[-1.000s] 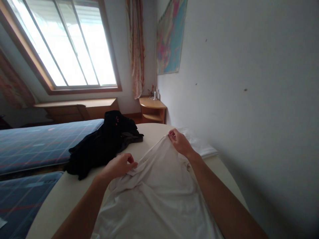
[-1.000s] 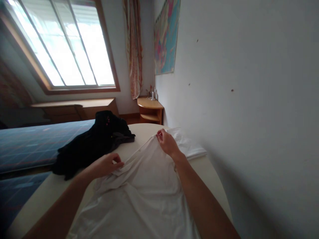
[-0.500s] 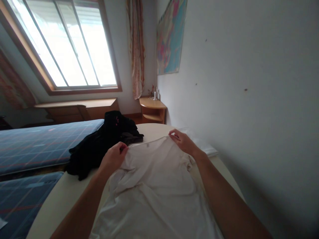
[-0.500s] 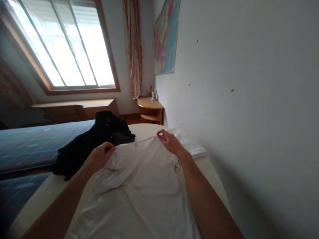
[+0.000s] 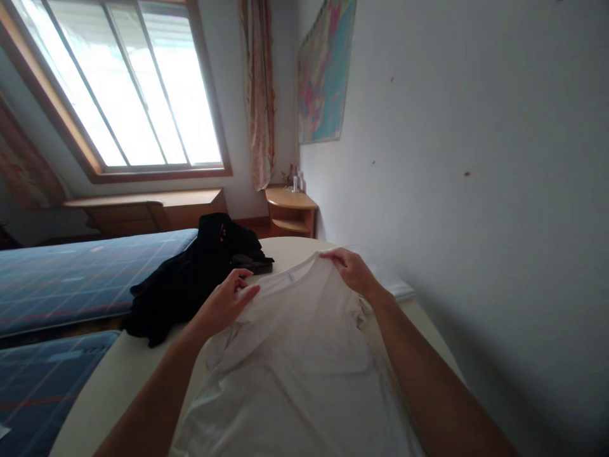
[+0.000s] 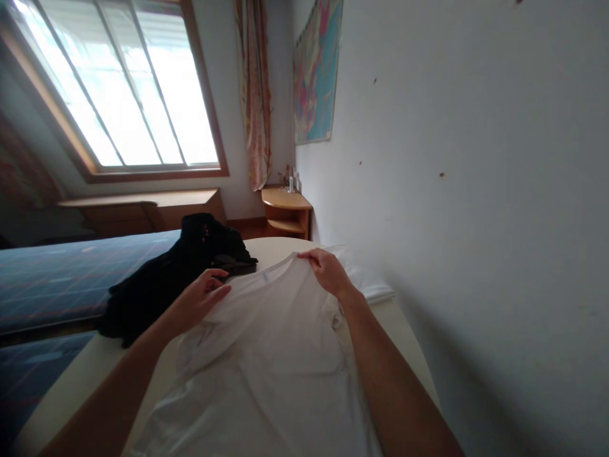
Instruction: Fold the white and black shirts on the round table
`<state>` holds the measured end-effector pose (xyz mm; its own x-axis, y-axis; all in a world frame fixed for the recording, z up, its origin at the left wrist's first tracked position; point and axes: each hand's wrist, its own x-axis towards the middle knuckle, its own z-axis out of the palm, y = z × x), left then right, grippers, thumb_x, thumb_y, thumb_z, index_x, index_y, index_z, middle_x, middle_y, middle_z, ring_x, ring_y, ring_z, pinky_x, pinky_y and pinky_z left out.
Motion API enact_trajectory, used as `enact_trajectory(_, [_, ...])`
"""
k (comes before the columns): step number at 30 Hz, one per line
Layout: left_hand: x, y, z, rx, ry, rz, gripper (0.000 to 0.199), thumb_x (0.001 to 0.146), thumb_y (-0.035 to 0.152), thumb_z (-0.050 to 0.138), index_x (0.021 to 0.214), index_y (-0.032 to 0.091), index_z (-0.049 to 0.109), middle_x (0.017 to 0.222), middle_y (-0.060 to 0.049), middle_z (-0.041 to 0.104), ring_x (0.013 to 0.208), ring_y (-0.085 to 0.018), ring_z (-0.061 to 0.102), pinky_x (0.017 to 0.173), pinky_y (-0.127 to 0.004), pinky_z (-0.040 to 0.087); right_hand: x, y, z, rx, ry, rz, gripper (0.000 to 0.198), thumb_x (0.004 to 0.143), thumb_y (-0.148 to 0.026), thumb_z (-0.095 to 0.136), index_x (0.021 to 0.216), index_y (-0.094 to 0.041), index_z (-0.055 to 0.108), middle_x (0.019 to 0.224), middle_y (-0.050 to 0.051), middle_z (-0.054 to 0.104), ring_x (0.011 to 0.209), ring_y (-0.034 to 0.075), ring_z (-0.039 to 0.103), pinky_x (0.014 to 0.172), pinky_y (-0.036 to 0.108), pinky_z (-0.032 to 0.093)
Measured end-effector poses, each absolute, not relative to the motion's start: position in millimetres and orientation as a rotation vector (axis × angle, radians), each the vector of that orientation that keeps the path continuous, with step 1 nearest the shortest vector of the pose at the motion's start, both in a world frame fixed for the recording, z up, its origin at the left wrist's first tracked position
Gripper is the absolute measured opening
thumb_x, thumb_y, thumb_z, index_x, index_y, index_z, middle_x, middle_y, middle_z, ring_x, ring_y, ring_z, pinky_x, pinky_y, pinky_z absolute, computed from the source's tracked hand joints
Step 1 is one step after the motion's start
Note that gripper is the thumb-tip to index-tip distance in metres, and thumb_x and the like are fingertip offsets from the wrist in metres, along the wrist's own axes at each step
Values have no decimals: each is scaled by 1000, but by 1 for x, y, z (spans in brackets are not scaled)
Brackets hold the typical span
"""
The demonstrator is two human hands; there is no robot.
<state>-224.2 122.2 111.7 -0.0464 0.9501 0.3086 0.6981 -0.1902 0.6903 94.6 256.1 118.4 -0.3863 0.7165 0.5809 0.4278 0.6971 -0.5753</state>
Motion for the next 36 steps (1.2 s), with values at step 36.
enact_trajectory(36, [-179, 106, 132, 2103, 1638, 984, 19, 81, 38, 64, 89, 21, 65, 85, -2, 70, 76, -18, 62, 72, -26, 46, 30, 176, 149, -794, -2404, 620, 10, 88, -23, 67, 92, -23, 76, 75, 0, 75, 71, 15, 69, 72, 25, 45])
